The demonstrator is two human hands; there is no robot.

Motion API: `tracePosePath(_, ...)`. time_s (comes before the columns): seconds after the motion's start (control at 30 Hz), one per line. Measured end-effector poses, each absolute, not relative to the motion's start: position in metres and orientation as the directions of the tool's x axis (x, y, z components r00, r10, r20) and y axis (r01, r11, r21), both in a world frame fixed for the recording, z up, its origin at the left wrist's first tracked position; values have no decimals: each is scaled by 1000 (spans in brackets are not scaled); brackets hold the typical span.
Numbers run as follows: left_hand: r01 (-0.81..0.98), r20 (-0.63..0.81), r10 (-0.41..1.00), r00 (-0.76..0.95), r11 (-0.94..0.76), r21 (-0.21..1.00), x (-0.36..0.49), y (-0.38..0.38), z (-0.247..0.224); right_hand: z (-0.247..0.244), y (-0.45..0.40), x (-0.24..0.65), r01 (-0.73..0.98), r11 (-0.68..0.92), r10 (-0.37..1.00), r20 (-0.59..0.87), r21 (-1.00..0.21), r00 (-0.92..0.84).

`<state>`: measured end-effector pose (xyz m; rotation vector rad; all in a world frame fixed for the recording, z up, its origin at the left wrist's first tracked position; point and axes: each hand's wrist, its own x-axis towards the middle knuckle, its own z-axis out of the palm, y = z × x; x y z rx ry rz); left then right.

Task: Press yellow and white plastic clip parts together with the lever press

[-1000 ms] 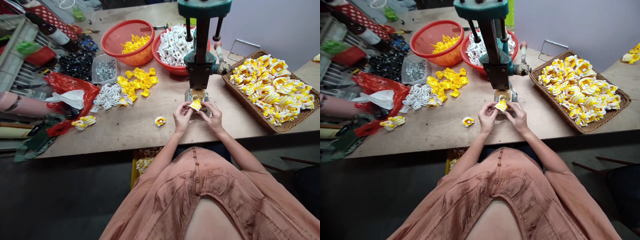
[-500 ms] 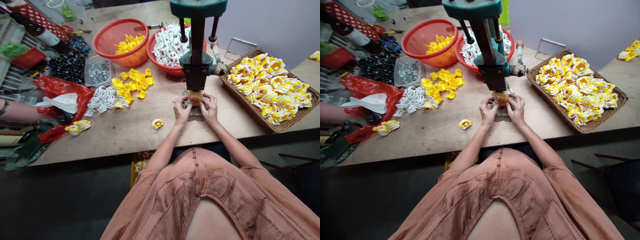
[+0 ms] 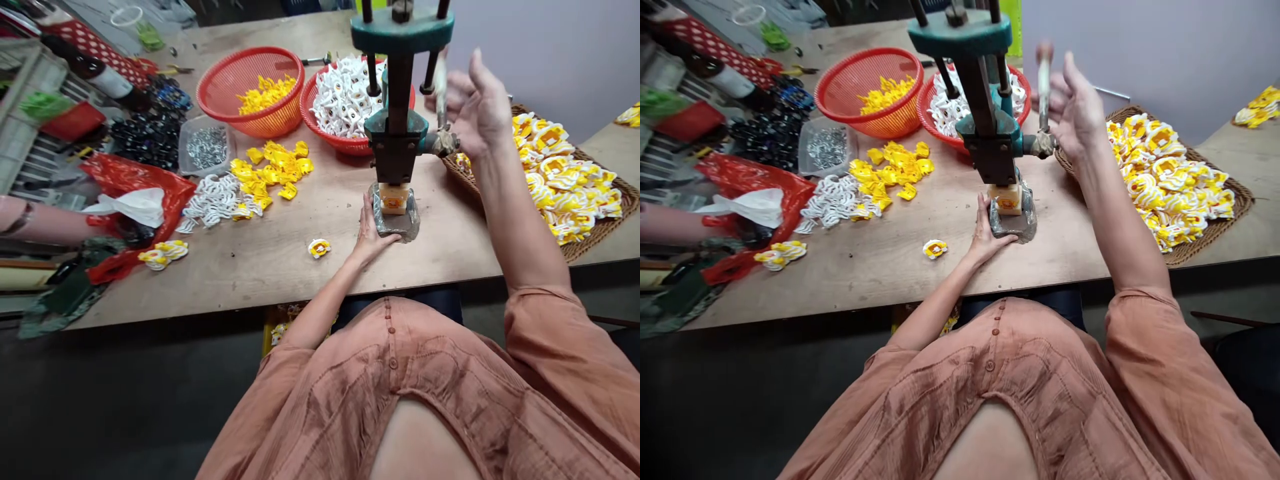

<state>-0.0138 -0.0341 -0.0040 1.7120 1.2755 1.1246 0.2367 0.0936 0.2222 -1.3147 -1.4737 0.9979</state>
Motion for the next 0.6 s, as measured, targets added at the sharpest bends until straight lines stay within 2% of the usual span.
tracePosePath(0.03, 340, 224, 967, 119, -251, 906, -12, -34, -5, 240, 86, 235, 213, 151, 988, 148, -965, -33)
tracePosePath(0.1, 326, 225, 970, 95, -244, 913, -10, -33, -5, 252, 52, 230, 201, 362, 928, 372, -910, 16)
tracePosePath(0.17, 317, 230, 970, 84, -245, 916, -8, -33, -4, 234, 6, 223, 311, 578, 793, 609, -754, 1)
tracePosePath(0.2, 316, 232, 969, 81, -246, 916, -7, -33, -4, 217, -16, 221, 364, 625, 749, 662, -691, -29)
tracePosePath(0.27, 319, 236, 969, 78, -249, 915, -7, -34, -4, 176, -53, 219, 474, 639, 741, 650, -605, -169)
tracePosePath(0.37, 325, 248, 966, 79, -260, 909, -7, -37, -4, 134, -73, 226, 556, 535, 842, 457, -636, -288)
tracePosePath(0.47, 312, 257, 963, 81, -269, 911, -6, -39, -4, 131, -67, 237, 570, 480, 877, 343, -667, -337)
tracePosePath(0.6, 345, 235, 968, 83, -250, 905, -5, -39, -5, 130, -66, 235, 617, 450, 892, 361, -646, -273)
